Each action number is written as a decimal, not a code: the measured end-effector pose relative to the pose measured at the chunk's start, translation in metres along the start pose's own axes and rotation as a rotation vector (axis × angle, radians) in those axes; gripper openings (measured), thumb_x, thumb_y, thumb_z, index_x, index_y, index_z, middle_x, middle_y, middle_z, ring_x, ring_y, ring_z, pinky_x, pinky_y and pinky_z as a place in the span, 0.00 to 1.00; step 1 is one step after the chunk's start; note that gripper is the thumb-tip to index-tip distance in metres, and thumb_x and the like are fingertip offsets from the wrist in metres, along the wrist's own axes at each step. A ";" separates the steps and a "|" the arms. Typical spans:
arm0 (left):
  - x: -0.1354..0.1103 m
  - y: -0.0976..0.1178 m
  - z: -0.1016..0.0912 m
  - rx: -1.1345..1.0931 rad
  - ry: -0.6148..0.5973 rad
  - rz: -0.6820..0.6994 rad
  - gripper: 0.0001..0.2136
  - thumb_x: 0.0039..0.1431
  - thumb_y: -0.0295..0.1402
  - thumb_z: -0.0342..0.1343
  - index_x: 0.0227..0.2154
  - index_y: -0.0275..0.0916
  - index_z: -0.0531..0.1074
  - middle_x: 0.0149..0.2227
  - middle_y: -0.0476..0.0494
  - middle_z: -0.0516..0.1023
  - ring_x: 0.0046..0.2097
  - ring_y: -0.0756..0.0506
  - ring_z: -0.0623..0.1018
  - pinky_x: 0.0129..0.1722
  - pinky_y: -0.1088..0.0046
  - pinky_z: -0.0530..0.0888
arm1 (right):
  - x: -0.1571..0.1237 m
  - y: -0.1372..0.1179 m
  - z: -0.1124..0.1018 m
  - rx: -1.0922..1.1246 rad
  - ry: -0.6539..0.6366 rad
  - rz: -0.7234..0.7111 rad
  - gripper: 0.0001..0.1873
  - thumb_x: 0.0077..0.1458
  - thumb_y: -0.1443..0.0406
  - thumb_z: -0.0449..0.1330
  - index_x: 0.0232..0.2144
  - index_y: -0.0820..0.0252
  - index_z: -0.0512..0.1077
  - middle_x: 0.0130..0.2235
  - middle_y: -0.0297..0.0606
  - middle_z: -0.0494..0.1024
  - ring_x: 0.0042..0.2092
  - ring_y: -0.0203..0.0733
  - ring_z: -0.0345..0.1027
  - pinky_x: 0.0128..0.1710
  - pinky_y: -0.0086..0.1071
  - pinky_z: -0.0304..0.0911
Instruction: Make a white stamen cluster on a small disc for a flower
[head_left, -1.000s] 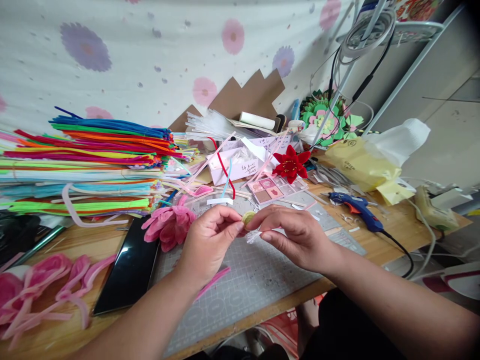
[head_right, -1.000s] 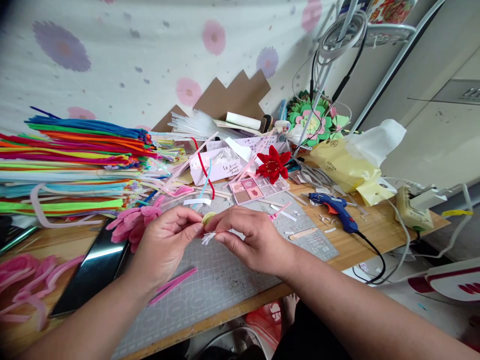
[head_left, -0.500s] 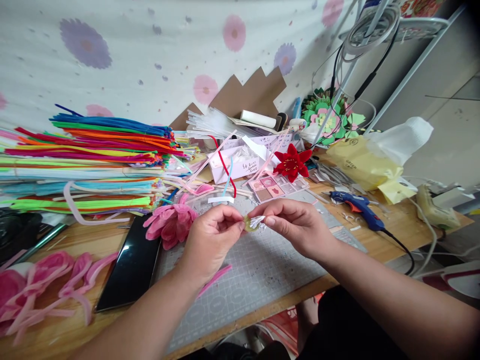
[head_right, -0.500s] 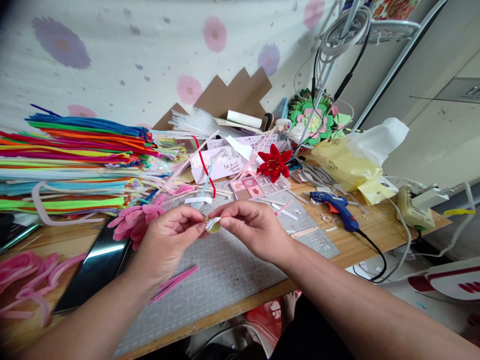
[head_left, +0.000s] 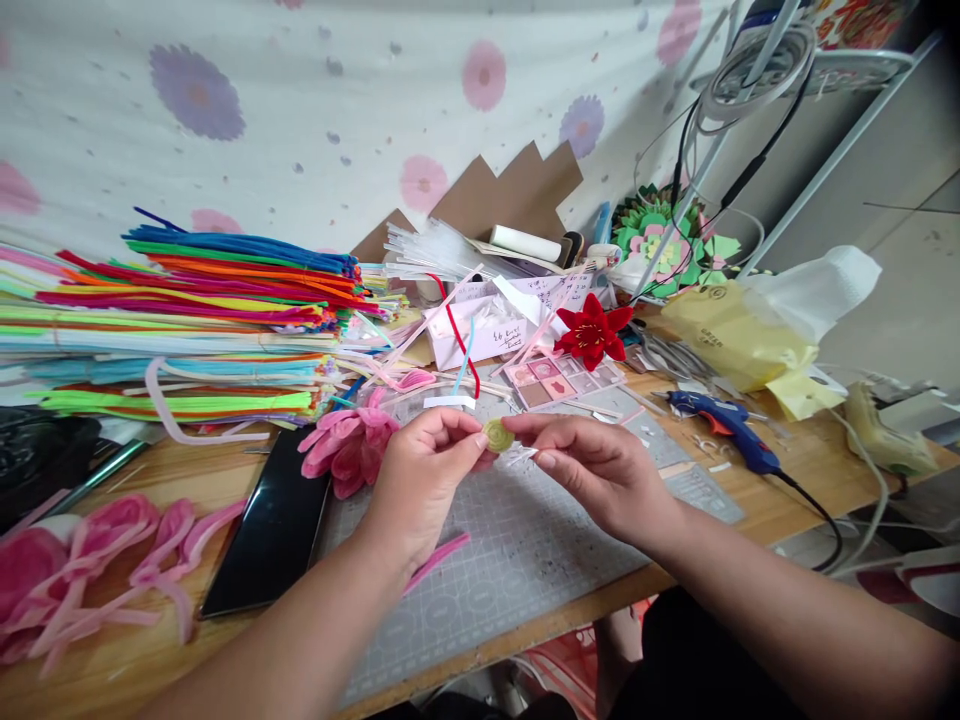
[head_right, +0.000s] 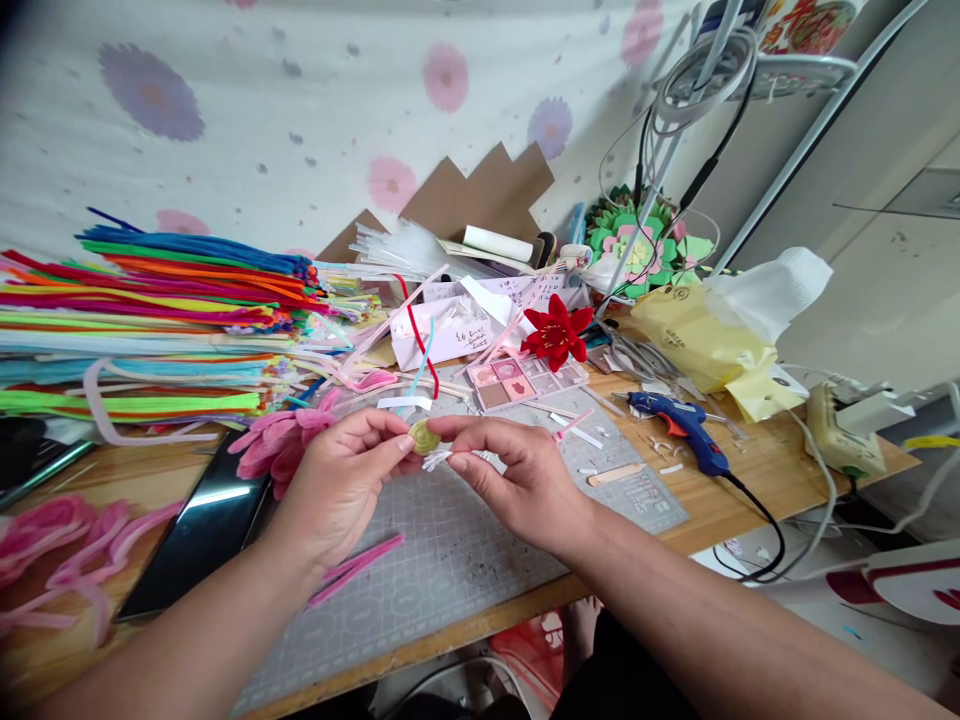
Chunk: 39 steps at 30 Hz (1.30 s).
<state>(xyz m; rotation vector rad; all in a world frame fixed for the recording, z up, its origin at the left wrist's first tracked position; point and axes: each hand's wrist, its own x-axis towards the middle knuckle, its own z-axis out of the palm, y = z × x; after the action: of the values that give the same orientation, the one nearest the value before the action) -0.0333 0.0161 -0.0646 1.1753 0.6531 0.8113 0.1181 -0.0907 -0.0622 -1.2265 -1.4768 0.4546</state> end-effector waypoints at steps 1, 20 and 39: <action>0.000 0.000 0.000 -0.014 0.005 -0.007 0.05 0.45 0.29 0.65 0.24 0.37 0.74 0.23 0.50 0.78 0.28 0.50 0.76 0.31 0.74 0.73 | -0.001 0.000 0.001 -0.012 -0.003 -0.009 0.03 0.60 0.66 0.60 0.33 0.58 0.73 0.49 0.44 0.80 0.48 0.43 0.76 0.48 0.38 0.71; 0.003 -0.005 -0.005 0.050 0.055 0.067 0.04 0.46 0.29 0.66 0.26 0.37 0.77 0.23 0.50 0.79 0.26 0.50 0.77 0.28 0.76 0.73 | 0.007 -0.003 0.008 -0.166 -0.071 -0.204 0.03 0.60 0.70 0.58 0.34 0.57 0.71 0.47 0.46 0.80 0.47 0.42 0.76 0.45 0.38 0.71; 0.000 0.003 -0.007 0.260 -0.153 0.166 0.03 0.50 0.26 0.62 0.28 0.41 0.78 0.28 0.50 0.80 0.31 0.50 0.78 0.32 0.77 0.74 | 0.010 -0.008 -0.006 0.102 -0.070 0.018 0.05 0.60 0.66 0.60 0.30 0.59 0.72 0.39 0.41 0.82 0.41 0.39 0.77 0.41 0.32 0.71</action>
<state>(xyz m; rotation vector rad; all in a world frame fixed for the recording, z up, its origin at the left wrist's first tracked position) -0.0395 0.0199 -0.0635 1.5285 0.5502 0.7815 0.1213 -0.0872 -0.0494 -1.1544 -1.4839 0.5830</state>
